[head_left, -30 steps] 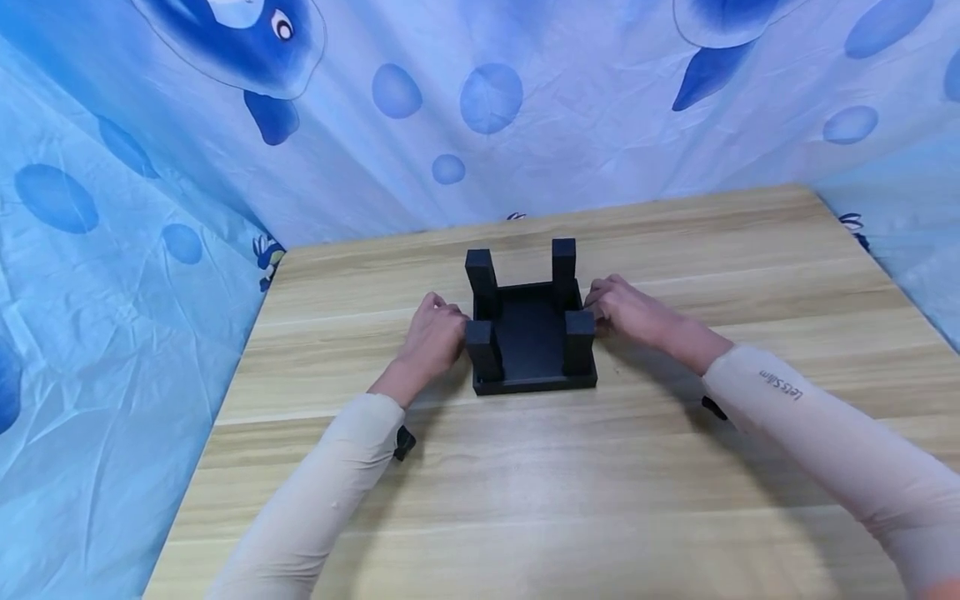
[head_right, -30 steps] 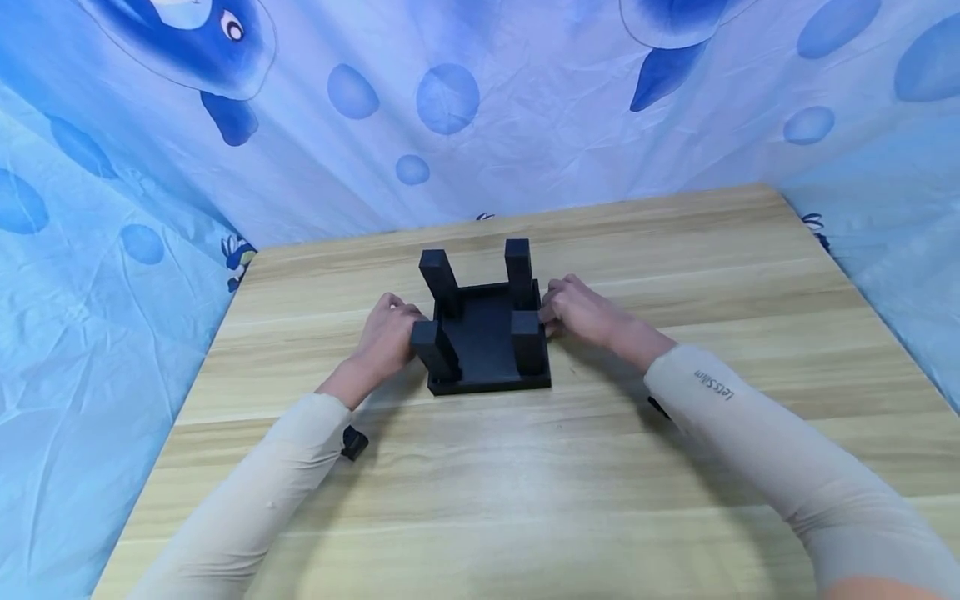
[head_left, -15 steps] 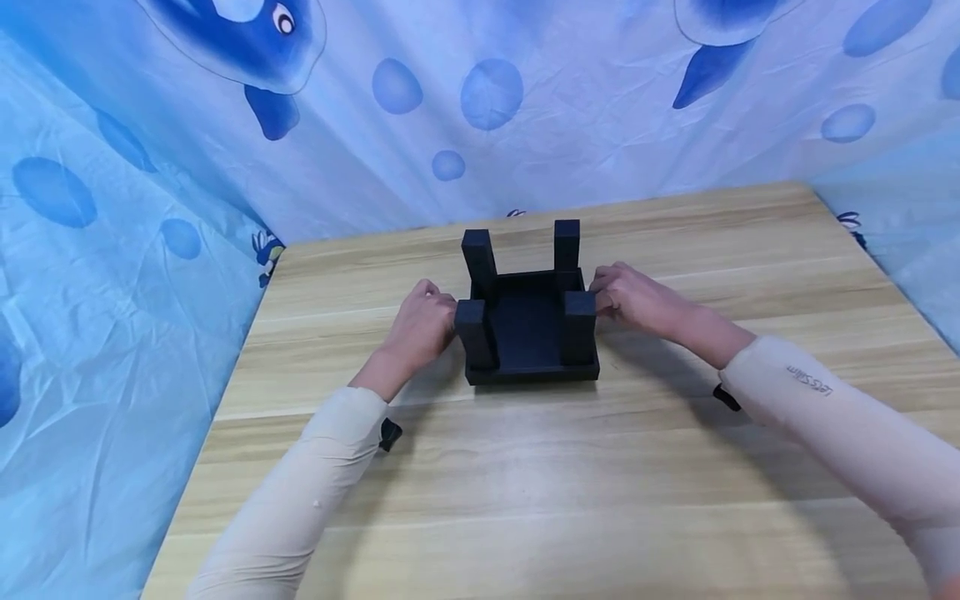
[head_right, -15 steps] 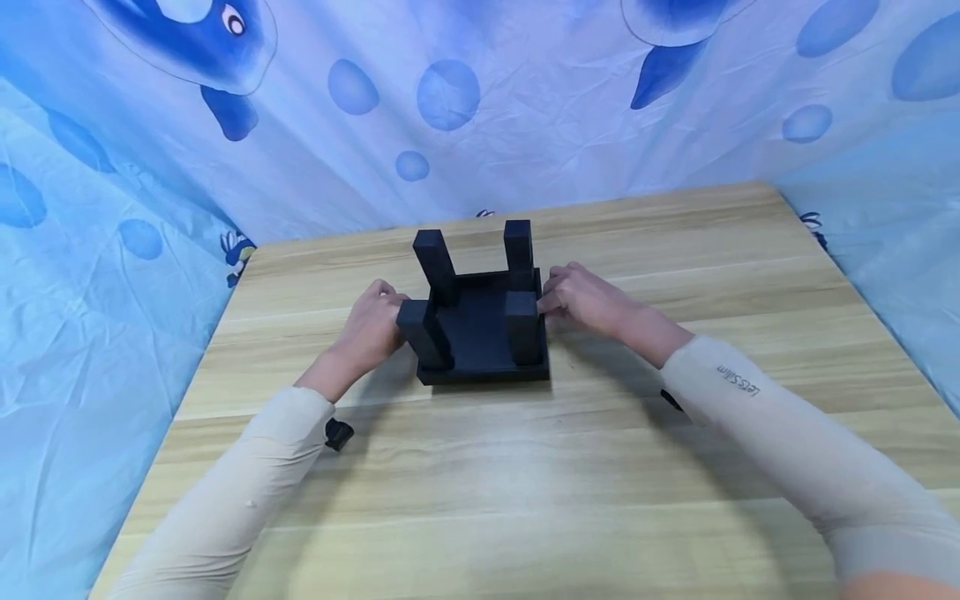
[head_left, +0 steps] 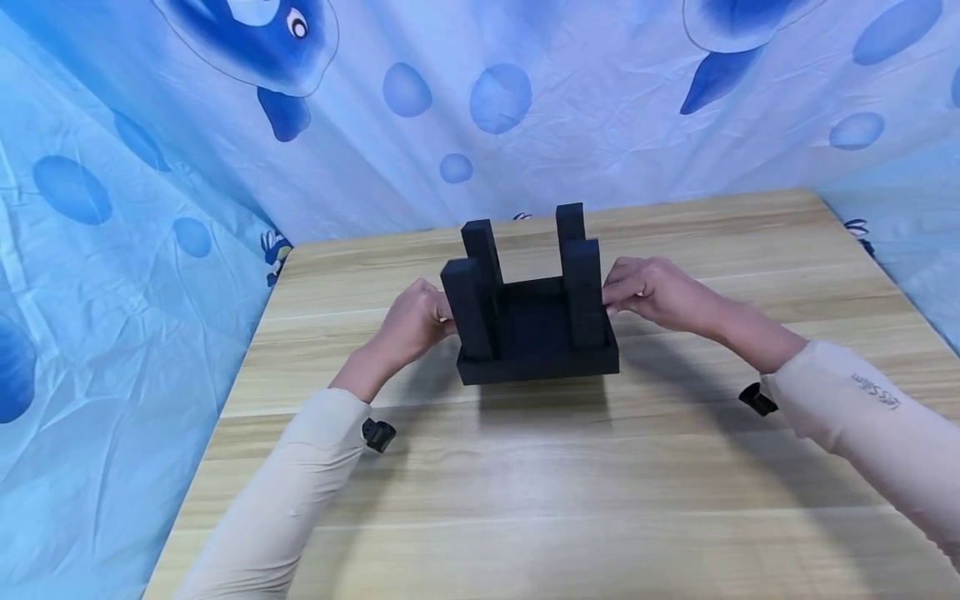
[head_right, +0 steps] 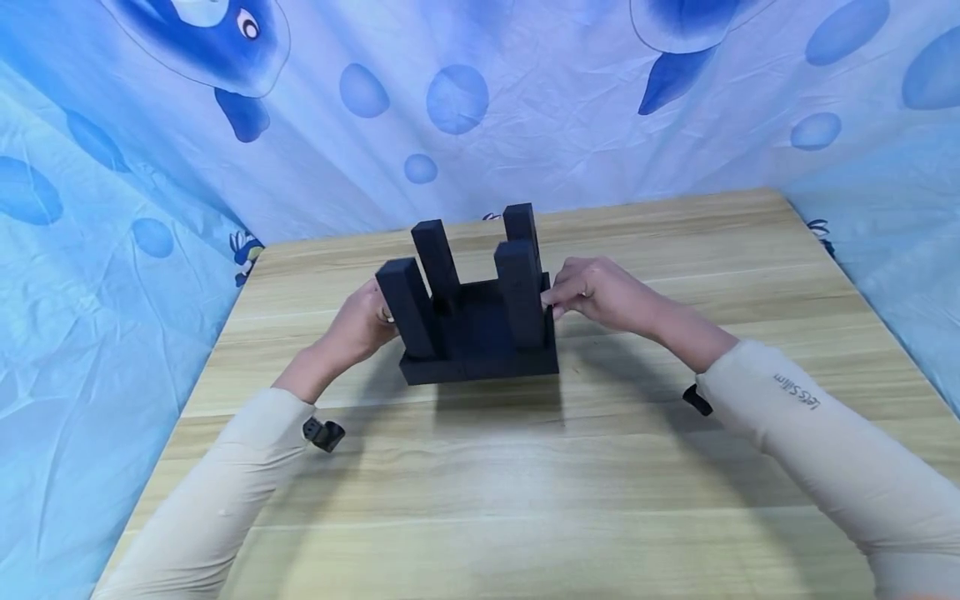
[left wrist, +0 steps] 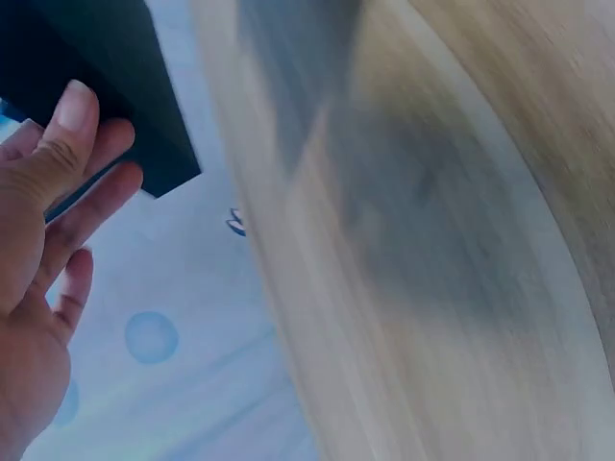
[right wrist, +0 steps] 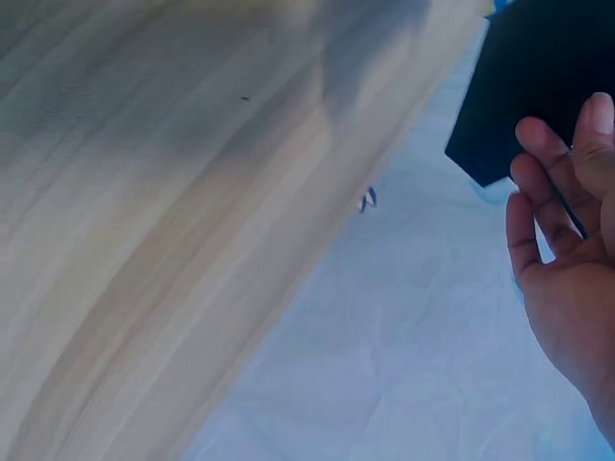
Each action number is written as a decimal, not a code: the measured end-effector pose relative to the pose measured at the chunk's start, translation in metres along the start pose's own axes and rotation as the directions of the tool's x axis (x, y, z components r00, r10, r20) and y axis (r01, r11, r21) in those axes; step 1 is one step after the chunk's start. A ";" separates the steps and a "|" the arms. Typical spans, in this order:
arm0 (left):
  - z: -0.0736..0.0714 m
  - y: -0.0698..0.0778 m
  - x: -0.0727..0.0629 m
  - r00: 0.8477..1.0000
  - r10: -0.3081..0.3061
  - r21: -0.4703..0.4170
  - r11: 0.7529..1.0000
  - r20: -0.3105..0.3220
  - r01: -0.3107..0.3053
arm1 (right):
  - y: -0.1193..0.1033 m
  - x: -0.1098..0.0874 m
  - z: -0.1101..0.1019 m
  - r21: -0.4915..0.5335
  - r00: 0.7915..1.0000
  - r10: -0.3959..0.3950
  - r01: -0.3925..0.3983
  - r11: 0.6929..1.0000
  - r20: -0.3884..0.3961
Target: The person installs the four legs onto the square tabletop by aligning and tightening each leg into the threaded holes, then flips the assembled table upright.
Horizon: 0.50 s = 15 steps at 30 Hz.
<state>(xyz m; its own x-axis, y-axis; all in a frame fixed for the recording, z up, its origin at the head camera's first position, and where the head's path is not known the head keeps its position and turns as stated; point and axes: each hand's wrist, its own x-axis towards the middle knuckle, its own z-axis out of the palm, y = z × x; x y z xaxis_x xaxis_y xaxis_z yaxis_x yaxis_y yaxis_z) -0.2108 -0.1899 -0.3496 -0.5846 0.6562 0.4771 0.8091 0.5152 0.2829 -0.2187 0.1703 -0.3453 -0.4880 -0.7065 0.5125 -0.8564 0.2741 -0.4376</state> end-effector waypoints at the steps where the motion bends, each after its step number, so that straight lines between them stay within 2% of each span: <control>1: -0.002 0.001 0.000 1.000 -0.014 -0.039 0.999 0.002 0.014 | -0.001 0.000 -0.002 0.031 1.000 0.030 -0.030 0.999 -0.001; 3: -0.005 0.003 0.000 0.998 -0.060 -0.121 0.991 0.027 0.063 | -0.004 0.000 -0.005 0.086 0.996 0.086 -0.086 0.993 0.000; 5: -0.008 0.006 0.001 0.990 -0.127 -0.185 0.973 0.065 0.137 | -0.006 0.001 -0.007 0.123 0.990 0.141 -0.141 0.982 0.006; 10: -0.014 0.014 0.001 0.943 -0.302 -0.259 0.908 0.138 0.329 | -0.011 -0.001 -0.012 0.141 0.959 0.280 -0.282 0.949 0.036; 12: -0.015 0.015 0.002 0.928 -0.341 -0.289 0.883 0.148 0.370 | -0.014 -0.002 -0.014 0.130 0.939 0.339 -0.343 0.930 0.050; 15: -0.014 0.017 0.005 0.917 -0.371 -0.332 0.855 0.147 0.399 | -0.015 -0.002 -0.016 0.134 0.922 0.383 -0.387 0.912 0.061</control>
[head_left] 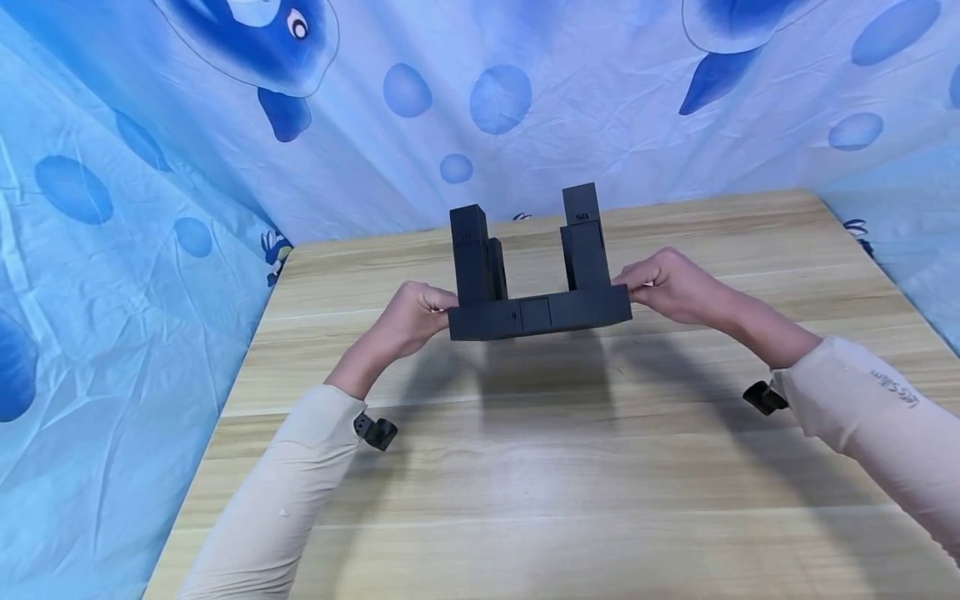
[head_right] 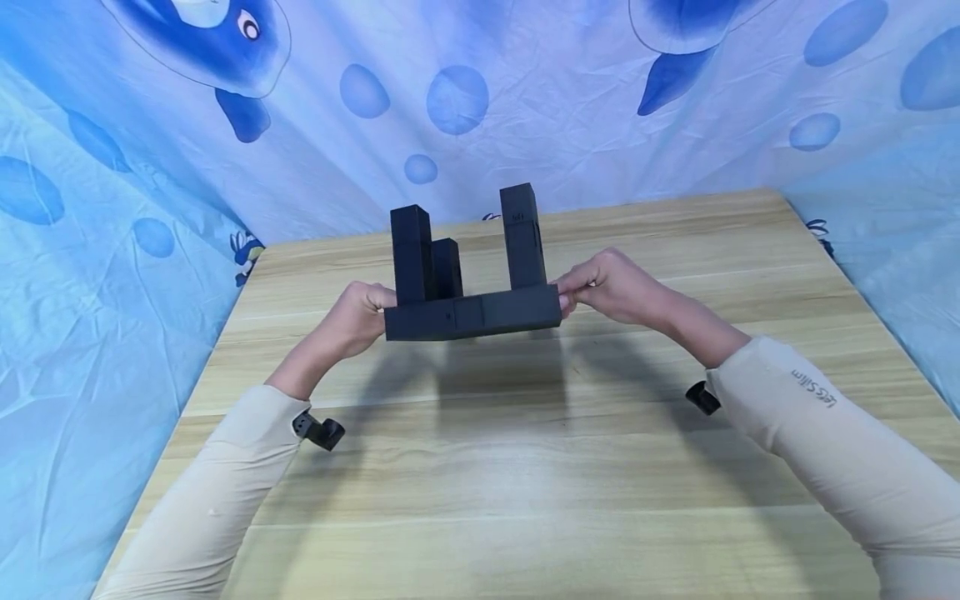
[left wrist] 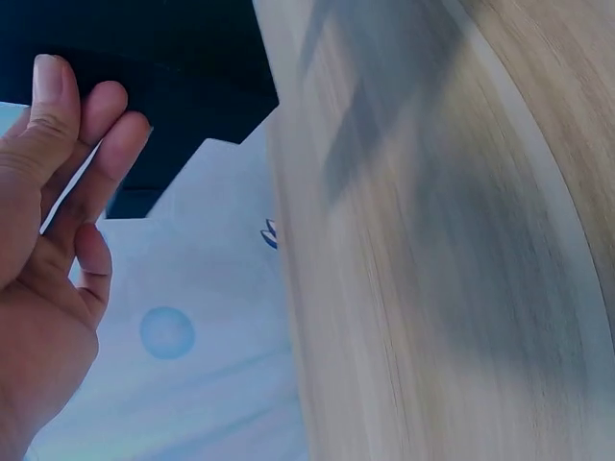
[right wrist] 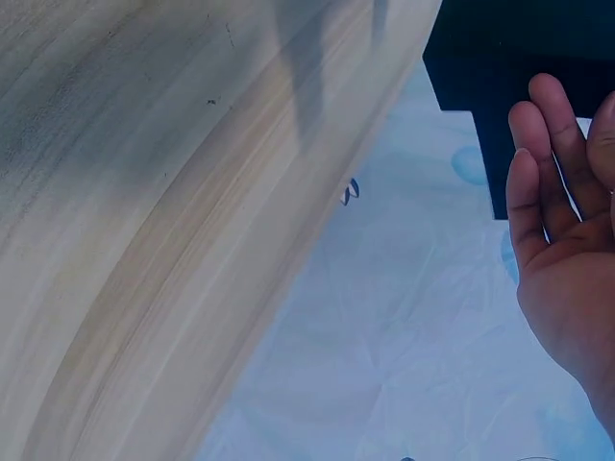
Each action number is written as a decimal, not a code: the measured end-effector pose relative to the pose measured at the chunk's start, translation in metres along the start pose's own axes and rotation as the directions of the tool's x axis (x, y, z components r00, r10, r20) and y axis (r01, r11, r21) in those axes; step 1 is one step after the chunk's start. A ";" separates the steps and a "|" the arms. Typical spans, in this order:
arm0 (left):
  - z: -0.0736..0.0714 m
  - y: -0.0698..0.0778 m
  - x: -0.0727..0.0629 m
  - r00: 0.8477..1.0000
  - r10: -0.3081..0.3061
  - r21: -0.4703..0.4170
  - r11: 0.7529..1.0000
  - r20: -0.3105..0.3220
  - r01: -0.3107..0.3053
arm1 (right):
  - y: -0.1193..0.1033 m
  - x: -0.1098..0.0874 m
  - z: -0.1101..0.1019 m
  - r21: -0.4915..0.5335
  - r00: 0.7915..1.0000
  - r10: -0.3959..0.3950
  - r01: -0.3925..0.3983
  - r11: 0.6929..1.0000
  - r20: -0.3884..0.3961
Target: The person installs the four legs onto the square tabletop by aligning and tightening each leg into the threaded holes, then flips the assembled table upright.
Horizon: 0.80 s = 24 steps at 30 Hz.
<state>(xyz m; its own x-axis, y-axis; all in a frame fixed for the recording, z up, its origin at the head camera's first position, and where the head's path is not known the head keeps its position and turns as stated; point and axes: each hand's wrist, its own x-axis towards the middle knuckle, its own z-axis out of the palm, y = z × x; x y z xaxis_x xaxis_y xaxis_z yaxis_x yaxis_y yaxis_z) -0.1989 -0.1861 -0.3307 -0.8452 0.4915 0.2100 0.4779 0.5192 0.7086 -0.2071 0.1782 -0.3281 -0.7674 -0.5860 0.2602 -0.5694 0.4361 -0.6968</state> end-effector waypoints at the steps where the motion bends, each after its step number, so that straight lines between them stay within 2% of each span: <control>1: 0.000 0.001 0.000 1.000 -0.018 -0.019 1.000 -0.006 0.018 | 0.000 0.000 0.000 0.006 1.000 0.007 -0.007 1.000 -0.002; 5: 0.000 0.004 0.001 0.996 -0.086 -0.080 0.993 -0.020 0.084 | 0.000 -0.001 0.000 0.068 1.000 0.007 -0.007 0.998 -0.004; 9: 0.000 0.005 0.002 0.989 -0.148 -0.146 0.978 -0.004 0.146 | 0.001 -0.002 0.001 0.119 0.999 0.036 -0.037 0.992 0.012; 13: 0.001 0.004 0.003 0.988 -0.156 -0.216 0.964 0.012 0.154 | 0.002 -0.002 0.002 0.170 0.996 0.079 -0.083 0.982 0.030; 17: 0.003 0.002 0.003 0.989 -0.149 -0.267 0.953 -0.001 0.143 | 0.004 -0.004 0.003 0.232 0.990 0.131 -0.138 0.963 0.046; 24: 0.010 -0.006 0.000 0.981 -0.194 -0.389 0.903 0.010 0.182 | 0.008 -0.008 0.005 0.379 0.977 0.176 -0.209 0.902 0.119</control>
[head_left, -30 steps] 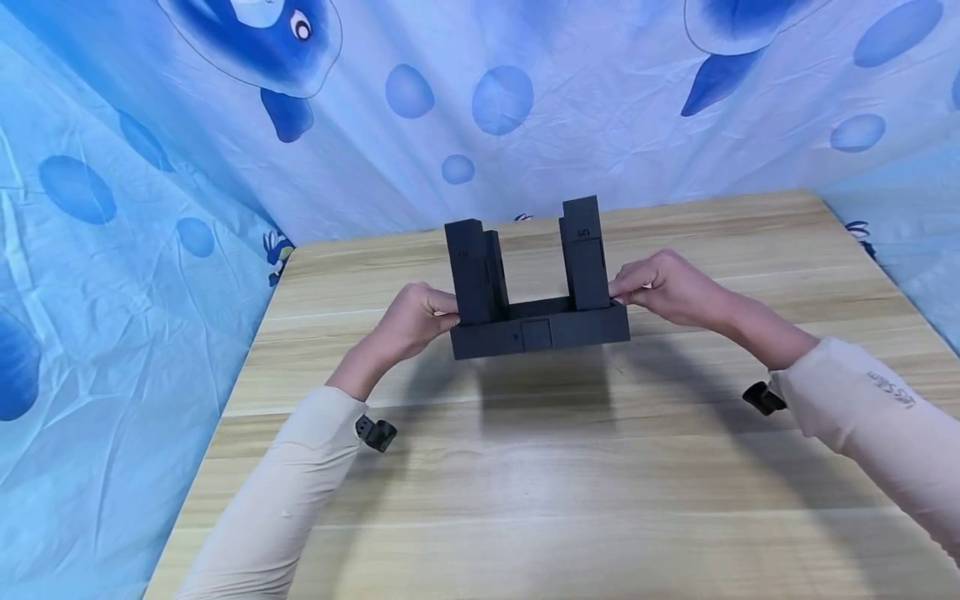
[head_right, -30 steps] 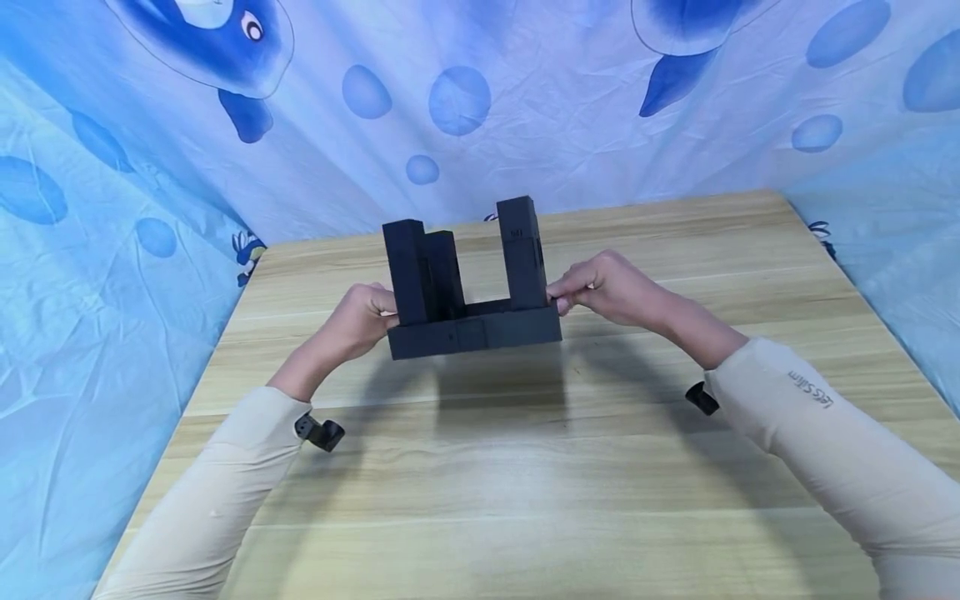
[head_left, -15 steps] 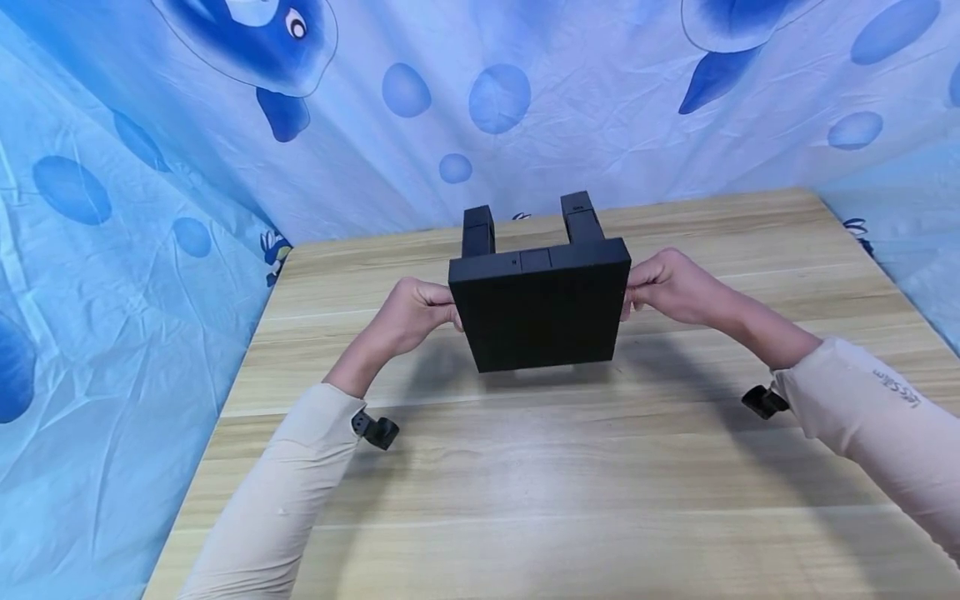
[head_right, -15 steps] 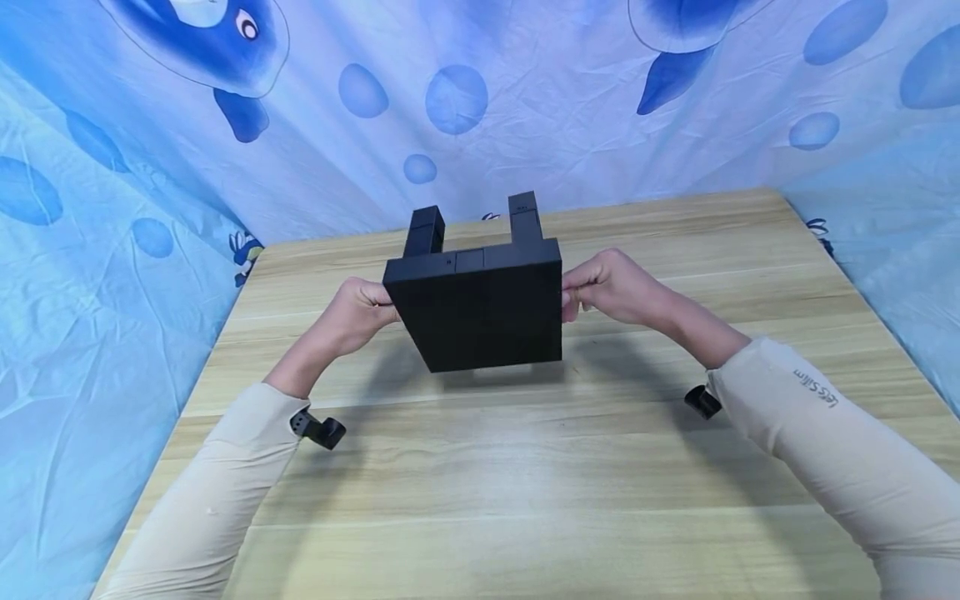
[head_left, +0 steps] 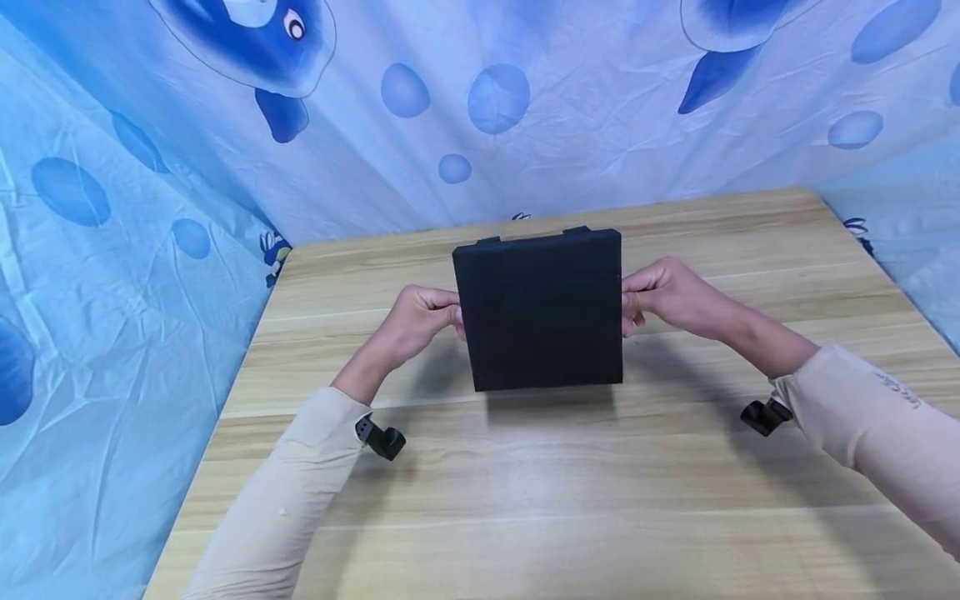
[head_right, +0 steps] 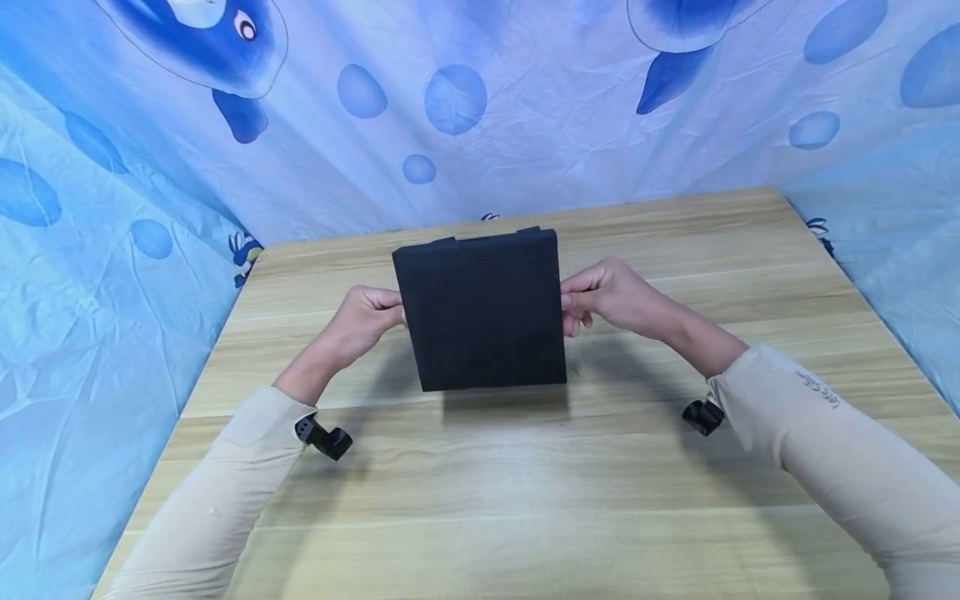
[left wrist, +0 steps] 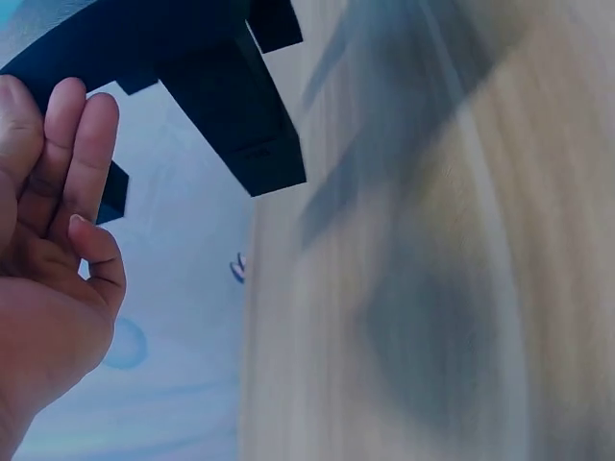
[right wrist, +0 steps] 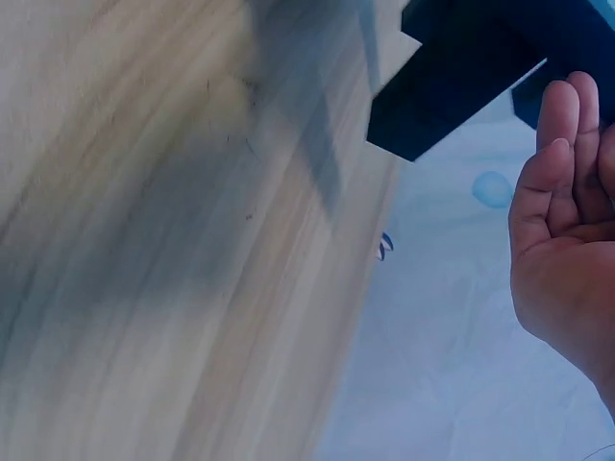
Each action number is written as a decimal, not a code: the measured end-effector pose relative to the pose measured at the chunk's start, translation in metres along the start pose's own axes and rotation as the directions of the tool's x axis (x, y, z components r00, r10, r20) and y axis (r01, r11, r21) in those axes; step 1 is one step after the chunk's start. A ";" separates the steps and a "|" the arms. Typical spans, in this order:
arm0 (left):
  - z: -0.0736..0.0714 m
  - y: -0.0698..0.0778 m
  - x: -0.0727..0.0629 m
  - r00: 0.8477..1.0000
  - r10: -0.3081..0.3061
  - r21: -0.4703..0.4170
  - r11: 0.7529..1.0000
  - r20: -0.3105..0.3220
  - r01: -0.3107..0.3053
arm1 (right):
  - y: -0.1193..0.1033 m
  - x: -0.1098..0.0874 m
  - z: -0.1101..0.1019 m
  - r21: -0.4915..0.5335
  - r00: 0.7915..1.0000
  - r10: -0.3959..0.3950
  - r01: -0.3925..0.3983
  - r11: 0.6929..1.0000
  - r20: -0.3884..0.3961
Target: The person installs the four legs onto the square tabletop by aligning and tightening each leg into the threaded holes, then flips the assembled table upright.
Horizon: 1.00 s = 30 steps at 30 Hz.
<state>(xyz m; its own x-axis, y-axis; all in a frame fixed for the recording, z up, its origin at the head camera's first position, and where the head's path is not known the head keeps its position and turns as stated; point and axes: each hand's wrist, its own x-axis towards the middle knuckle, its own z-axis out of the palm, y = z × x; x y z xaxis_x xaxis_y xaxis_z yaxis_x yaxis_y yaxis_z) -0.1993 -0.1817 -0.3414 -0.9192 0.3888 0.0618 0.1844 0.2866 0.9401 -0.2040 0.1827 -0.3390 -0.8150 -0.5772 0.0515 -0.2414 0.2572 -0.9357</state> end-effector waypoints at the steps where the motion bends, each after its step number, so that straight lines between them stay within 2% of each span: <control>1: 0.001 -0.001 0.000 1.000 -0.006 -0.011 1.000 -0.001 0.006 | 0.001 0.000 0.000 0.024 1.000 0.001 -0.002 1.000 0.009; 6: 0.005 -0.003 -0.002 0.999 -0.037 -0.047 0.998 -0.003 0.037 | 0.003 -0.002 -0.001 0.173 0.997 0.036 -0.047 0.984 0.066; 11: 0.008 -0.005 -0.004 0.997 -0.082 -0.095 0.992 0.008 0.083 | 0.008 -0.003 0.001 0.330 0.983 0.101 -0.147 0.933 0.154; 16: 0.012 -0.009 -0.004 0.988 -0.152 -0.139 0.978 0.021 0.154 | 0.011 -0.002 0.002 0.387 0.966 0.156 -0.227 0.894 0.208; 22: 0.017 -0.012 -0.005 0.970 -0.240 -0.195 0.950 0.044 0.244 | 0.018 -0.001 0.003 0.446 0.954 0.166 -0.266 0.854 0.251; 30: 0.021 -0.017 -0.007 0.945 -0.313 -0.243 0.913 0.096 0.327 | 0.028 0.000 0.007 0.448 0.937 0.205 -0.318 0.835 0.283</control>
<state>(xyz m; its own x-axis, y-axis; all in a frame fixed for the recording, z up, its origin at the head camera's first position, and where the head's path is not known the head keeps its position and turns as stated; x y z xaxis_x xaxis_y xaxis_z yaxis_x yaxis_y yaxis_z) -0.1892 -0.1710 -0.3644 -0.8929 0.3616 -0.2683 -0.2169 0.1767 0.9601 -0.2069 0.1843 -0.3672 -0.6641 -0.7073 -0.2422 0.2939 0.0509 -0.9545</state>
